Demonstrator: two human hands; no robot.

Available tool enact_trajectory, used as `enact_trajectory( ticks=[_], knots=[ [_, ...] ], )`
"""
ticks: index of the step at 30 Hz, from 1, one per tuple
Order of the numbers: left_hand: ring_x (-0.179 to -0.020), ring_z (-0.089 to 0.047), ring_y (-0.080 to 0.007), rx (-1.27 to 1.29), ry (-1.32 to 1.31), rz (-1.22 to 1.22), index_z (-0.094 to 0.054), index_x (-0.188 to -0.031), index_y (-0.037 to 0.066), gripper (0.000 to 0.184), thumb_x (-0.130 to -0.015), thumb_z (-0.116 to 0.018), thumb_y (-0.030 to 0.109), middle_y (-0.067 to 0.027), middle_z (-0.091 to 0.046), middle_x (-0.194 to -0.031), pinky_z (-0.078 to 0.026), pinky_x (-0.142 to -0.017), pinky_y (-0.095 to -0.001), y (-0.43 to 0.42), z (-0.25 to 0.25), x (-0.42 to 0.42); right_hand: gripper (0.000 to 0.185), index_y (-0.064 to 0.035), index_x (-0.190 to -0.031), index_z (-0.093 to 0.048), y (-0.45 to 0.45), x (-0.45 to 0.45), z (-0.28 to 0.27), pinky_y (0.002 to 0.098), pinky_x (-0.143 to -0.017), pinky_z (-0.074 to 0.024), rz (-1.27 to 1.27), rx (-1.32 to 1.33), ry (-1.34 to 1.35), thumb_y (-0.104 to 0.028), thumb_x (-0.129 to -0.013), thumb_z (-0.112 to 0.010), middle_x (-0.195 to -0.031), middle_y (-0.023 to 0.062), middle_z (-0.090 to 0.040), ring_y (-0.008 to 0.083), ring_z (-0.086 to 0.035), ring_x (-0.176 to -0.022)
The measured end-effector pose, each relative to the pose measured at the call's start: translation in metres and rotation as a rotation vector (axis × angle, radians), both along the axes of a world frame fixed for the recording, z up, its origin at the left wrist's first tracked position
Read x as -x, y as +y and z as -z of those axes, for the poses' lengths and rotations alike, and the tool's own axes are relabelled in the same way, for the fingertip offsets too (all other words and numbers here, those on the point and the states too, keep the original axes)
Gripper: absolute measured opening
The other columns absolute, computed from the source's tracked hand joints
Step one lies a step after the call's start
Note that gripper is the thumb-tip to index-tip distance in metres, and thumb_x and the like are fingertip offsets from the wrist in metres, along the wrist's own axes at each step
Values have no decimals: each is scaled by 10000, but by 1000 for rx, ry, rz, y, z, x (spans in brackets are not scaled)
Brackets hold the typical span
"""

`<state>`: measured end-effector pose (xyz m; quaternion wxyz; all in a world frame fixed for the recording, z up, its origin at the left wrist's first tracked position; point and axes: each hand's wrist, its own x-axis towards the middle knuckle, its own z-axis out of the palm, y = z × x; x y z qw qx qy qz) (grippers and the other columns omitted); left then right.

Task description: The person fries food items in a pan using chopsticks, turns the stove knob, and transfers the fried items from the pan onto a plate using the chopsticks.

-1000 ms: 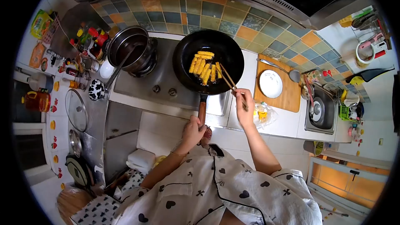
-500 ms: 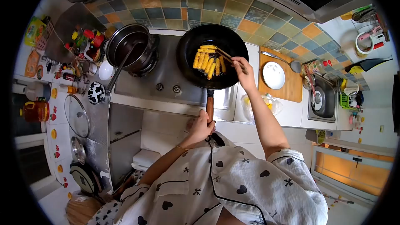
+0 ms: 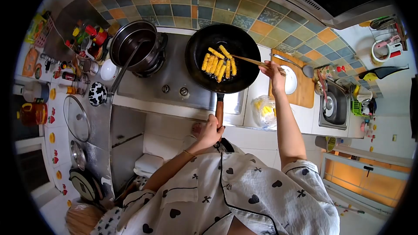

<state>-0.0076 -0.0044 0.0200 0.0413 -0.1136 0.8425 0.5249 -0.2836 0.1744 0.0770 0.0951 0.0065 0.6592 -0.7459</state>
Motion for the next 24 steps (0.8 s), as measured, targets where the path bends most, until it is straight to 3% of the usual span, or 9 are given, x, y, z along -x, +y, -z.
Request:
enact_trajectory(
  ticks=[3, 5, 15, 22, 24],
  knots=[
    [-676, -642, -397, 14, -12, -2, -366, -921, -5, 338, -830, -662, 132, -241, -584, -742, -499, -595, -456, 0, 1, 0, 233, 35, -1042, -600, -8, -8, -4, 307, -758, -548, -21, -40, 147, -167, -995, -494, -901, 99, -642, 222, -686, -810],
    [-697, -581, -346, -46, -66, -16, -360, -926, 3, 360, -810, -678, 126, -190, -520, -771, -464, -627, -428, 0, 2, 0, 194, 32, -1033, -592, -15, -22, -10, 290, -752, -534, -57, -122, 226, -135, -987, -505, -830, 75, -606, 191, -668, -774],
    [-694, -549, -335, -42, -39, -20, -357, -922, 14, 372, -806, -686, 143, -178, -492, -771, -448, -637, -422, 0, 3, 0, 163, 48, -1019, -618, -40, -53, -6, 263, -728, -524, -174, -392, 446, -80, -964, -534, -959, 117, -623, 170, -667, -814],
    [-700, -554, -348, -77, -139, -23, -359, -925, 18, 362, -822, -677, 157, -187, -503, -769, -448, -638, -425, -1, -7, 1, 160, 29, -1027, -624, -41, -57, -10, 273, -722, -521, -143, -309, 386, -85, -961, -535, -941, 117, -625, 190, -672, -796],
    [-696, -550, -344, -83, -121, -27, -358, -925, 15, 360, -826, -673, 157, -184, -500, -769, -448, -637, -424, 0, -6, 1, 157, 23, -1027, -623, -43, -62, -15, 284, -724, -519, -176, -431, 423, -90, -959, -538, -939, 124, -625, 204, -673, -806]
  ],
)
